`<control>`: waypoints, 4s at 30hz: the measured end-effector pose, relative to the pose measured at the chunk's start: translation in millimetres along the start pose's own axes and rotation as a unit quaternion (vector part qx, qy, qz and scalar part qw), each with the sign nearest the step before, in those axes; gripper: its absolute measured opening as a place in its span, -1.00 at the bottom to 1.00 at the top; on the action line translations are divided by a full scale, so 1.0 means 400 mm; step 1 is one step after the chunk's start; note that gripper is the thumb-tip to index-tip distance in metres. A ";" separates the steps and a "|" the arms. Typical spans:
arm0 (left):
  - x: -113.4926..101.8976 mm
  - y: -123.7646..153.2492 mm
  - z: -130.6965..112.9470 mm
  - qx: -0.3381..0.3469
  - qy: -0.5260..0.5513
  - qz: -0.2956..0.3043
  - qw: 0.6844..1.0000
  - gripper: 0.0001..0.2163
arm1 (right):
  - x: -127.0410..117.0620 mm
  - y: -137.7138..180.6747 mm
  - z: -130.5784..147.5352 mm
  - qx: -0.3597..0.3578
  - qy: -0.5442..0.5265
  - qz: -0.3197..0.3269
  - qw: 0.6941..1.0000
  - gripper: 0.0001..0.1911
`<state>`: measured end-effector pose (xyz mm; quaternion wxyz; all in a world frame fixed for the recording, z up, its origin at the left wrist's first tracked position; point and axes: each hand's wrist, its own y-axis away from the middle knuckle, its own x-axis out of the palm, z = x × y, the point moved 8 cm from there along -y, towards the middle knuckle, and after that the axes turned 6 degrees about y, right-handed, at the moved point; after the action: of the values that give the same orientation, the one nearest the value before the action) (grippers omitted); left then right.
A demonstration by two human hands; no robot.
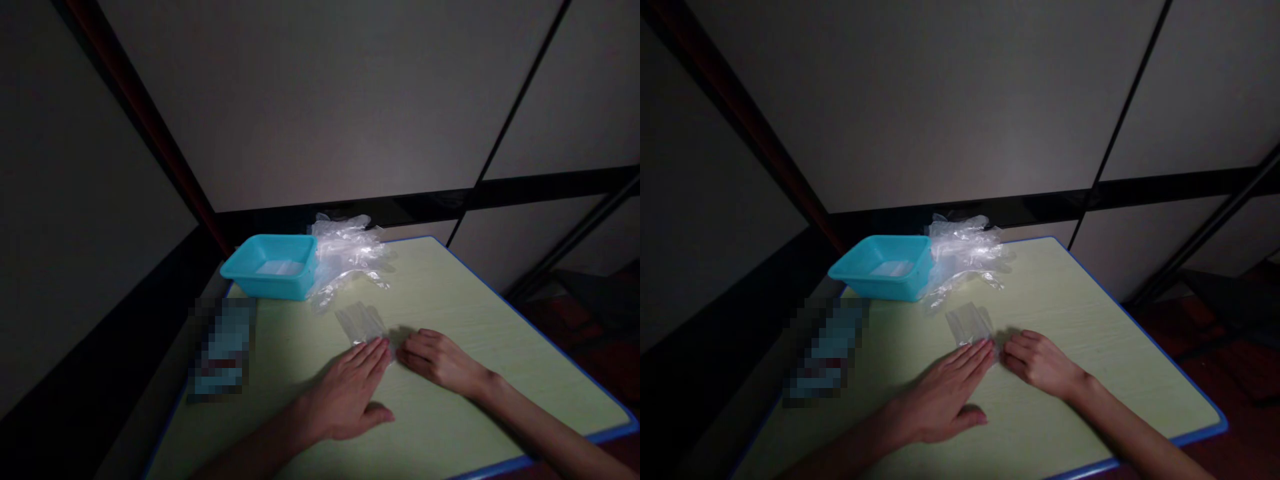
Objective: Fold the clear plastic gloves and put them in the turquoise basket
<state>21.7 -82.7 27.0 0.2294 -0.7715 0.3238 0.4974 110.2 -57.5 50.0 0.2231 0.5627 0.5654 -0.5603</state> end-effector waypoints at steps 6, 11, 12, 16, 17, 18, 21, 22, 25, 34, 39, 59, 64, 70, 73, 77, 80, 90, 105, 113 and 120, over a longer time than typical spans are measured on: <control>0.001 -0.002 -0.003 -0.004 -0.013 0.004 1.000 -0.33 | -0.012 0.012 -0.014 -0.021 0.029 -0.004 0.999 -0.71; -0.002 0.000 -0.003 0.003 -0.012 0.000 1.000 -0.38 | -0.017 0.034 -0.031 0.023 0.000 -0.003 1.000 -0.72; -0.003 0.001 -0.004 0.005 -0.011 -0.002 1.000 -0.38 | -0.017 0.038 -0.027 0.025 -0.012 -0.001 1.000 -0.73; -0.006 0.001 -0.005 0.005 -0.014 -0.004 1.000 -0.40 | -0.007 0.047 -0.004 0.016 -0.070 0.026 0.997 -0.77; -0.006 0.001 -0.006 0.005 -0.016 -0.004 1.000 -0.39 | -0.005 0.047 -0.002 0.016 -0.082 0.033 0.996 -0.76; -0.006 0.000 -0.005 0.003 -0.018 -0.004 1.000 -0.38 | -0.003 0.047 -0.001 0.018 -0.091 0.039 0.995 -0.75; -0.004 -0.002 -0.003 -0.002 -0.021 -0.003 1.000 -0.35 | 0.002 0.043 -0.001 0.021 -0.098 0.060 0.993 -0.72; -0.003 -0.002 -0.003 -0.003 -0.022 -0.002 1.000 -0.35 | 0.005 0.041 -0.003 0.024 -0.097 0.070 0.993 -0.70; -0.004 -0.001 -0.004 -0.003 -0.025 -0.001 1.000 -0.34 | 0.008 0.039 -0.006 0.032 -0.089 0.084 0.992 -0.67; 0.000 -0.001 -0.001 -0.001 -0.028 -0.003 1.000 -0.32 | -0.002 0.042 -0.005 0.027 -0.093 0.062 0.993 -0.66; 0.002 0.000 0.000 -0.005 -0.027 0.000 1.000 -0.32 | 0.004 0.041 -0.001 0.019 -0.099 0.075 0.992 -0.65; -0.001 -0.001 -0.001 -0.022 -0.041 0.021 0.999 -0.28 | 0.009 0.048 -0.005 0.039 -0.131 0.069 0.988 -0.69; -0.003 -0.001 -0.002 -0.023 -0.043 0.027 0.998 -0.28 | 0.005 0.049 -0.008 0.044 -0.125 0.065 0.989 -0.67; -0.003 0.000 0.000 -0.017 -0.040 0.008 0.999 -0.30 | 0.005 0.050 -0.009 0.051 -0.122 0.069 0.989 -0.67; -0.008 0.000 -0.003 -0.012 -0.036 -0.010 0.999 -0.34 | 0.013 0.049 -0.017 0.070 -0.130 0.087 0.985 -0.67; -0.010 -0.002 -0.010 0.006 -0.046 -0.013 0.999 -0.36 | 0.024 0.050 -0.024 0.091 -0.152 0.111 0.978 -0.67; -0.007 -0.004 -0.014 0.021 -0.049 -0.008 0.999 -0.38 | 0.022 0.050 -0.027 0.101 -0.165 0.114 0.974 -0.67; 0.000 -0.011 -0.012 0.023 -0.042 0.003 0.999 -0.36 | 0.022 0.052 -0.025 0.094 -0.151 0.107 0.978 -0.67; -0.005 -0.005 0.003 0.016 -0.024 0.006 1.000 -0.34 | 0.016 0.046 -0.024 0.096 -0.167 0.116 0.974 -0.63; -0.061 -0.009 0.156 -0.069 -0.078 -0.004 0.995 -0.39 | 0.017 0.048 -0.023 0.093 -0.166 0.117 0.975 -0.64; -0.109 0.020 0.161 -0.097 -0.101 -0.067 0.988 -0.43 | -0.008 0.044 -0.025 0.074 -0.093 0.028 0.993 -0.75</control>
<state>-36.8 -32.9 41.1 0.2180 -0.7554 0.1971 0.5857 130.6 -54.5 48.9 0.2477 0.5385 0.4834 -0.6442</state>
